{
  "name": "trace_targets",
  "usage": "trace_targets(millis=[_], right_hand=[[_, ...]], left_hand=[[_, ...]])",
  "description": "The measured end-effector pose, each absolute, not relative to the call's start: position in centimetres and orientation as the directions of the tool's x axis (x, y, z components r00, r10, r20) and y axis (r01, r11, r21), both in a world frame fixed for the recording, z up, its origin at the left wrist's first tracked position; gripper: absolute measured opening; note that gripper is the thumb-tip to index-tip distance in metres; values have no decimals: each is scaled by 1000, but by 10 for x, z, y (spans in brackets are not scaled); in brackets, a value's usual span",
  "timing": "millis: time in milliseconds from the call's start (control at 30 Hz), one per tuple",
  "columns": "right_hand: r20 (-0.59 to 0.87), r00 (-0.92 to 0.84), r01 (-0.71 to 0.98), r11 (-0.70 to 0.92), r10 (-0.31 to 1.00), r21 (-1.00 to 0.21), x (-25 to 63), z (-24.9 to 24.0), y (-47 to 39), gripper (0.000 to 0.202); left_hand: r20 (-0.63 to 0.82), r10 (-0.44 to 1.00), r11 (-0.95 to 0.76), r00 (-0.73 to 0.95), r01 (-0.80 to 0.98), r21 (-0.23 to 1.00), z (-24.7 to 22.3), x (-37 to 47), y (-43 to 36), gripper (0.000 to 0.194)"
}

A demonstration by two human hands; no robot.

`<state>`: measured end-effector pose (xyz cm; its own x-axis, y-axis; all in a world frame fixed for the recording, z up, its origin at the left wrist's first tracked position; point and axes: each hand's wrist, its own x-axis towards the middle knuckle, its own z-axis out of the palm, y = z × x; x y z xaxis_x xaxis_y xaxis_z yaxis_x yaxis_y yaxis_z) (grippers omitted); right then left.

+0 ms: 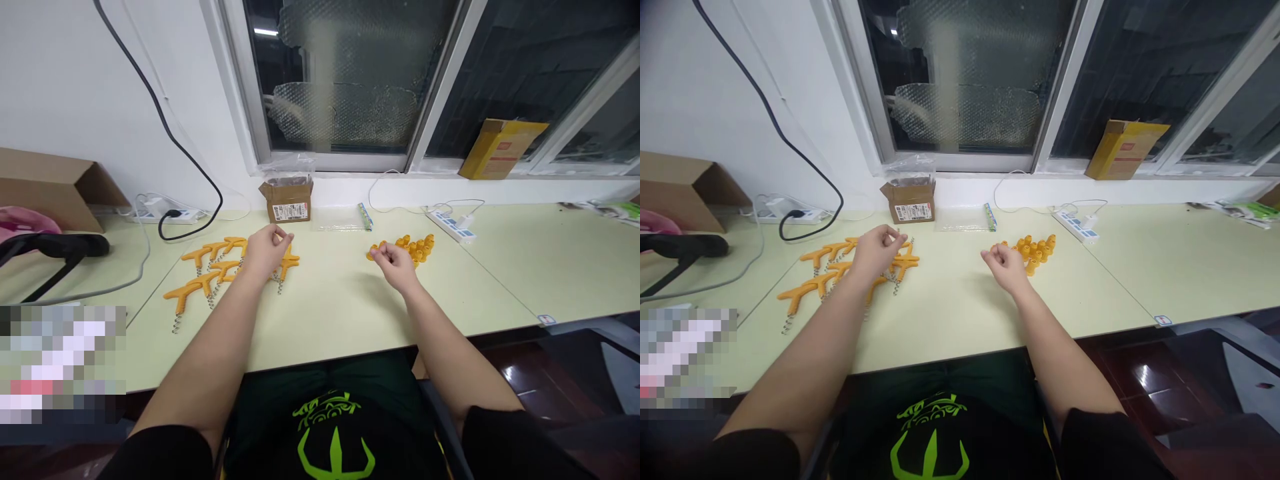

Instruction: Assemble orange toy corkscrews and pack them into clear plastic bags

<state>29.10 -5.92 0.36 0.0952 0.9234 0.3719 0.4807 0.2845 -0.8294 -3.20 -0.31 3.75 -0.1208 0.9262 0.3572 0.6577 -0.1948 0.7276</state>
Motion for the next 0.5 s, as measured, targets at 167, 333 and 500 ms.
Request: trace_targets(millis=[167, 333, 500], right_hand=[[467, 228, 584, 264, 854, -768, 270, 2, -16, 23], [534, 166, 792, 211, 829, -573, 266, -31, -5, 20], [481, 50, 827, 234, 875, -511, 254, -52, -7, 36]], left_hand=[[154, 982, 22, -106, 885, 466, 21, -8, 18, 24], [60, 998, -36, 21, 963, 266, -7, -6, 25, 37], [48, 998, -51, 40, 967, 249, -18, -7, 24, 40]])
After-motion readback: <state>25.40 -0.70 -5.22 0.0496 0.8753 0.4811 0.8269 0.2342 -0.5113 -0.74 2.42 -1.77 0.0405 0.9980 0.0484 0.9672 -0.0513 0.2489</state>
